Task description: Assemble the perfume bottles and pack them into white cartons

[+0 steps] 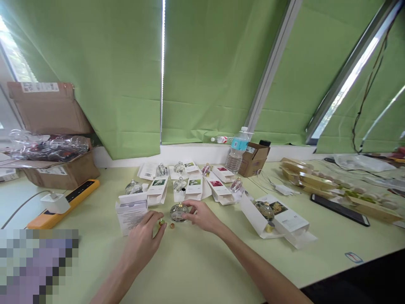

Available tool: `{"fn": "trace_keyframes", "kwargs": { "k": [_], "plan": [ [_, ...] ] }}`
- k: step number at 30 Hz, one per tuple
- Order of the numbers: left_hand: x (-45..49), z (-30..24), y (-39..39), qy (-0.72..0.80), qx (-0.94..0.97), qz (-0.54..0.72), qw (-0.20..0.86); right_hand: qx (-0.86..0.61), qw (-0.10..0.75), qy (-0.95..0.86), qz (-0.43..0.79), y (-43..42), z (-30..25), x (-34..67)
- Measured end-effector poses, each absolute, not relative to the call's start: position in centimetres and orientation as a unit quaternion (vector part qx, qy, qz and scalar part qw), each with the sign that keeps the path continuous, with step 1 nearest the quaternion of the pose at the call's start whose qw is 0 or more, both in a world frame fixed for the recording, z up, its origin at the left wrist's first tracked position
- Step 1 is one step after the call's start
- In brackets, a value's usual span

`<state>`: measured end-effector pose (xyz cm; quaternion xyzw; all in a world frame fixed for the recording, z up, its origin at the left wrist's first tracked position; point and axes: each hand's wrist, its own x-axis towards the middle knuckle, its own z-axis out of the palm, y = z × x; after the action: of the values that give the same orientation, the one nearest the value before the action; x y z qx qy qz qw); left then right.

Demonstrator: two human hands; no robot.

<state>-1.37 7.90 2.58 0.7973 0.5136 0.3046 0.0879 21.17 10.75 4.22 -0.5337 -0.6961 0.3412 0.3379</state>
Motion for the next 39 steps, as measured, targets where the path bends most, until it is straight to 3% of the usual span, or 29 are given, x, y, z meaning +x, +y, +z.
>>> {"fn": "trace_keyframes", "kwargs": {
  "k": [10, 19, 29, 39],
  "plan": [
    [-1.3, 2.9, 7.7, 0.518, 0.797, 0.296, 0.093, -0.501, 0.353, -0.701, 0.365, 11.7, 2.9, 20.7],
    [-1.5, 2.7, 7.8, 0.521, 0.791, 0.303, 0.108, -0.512, 0.332, -0.734, 0.298, 10.9, 2.4, 21.6],
    [-1.1, 2.2, 7.8, 0.522, 0.789, 0.303, 0.118, -0.544, 0.305, -0.772, 0.120, 9.6, 3.7, 22.8],
    [-1.1, 1.9, 8.1, 0.510, 0.784, 0.337, 0.105, -0.477, 0.268, -0.830, 0.105, 8.2, 2.7, 20.6]
  ]
}}
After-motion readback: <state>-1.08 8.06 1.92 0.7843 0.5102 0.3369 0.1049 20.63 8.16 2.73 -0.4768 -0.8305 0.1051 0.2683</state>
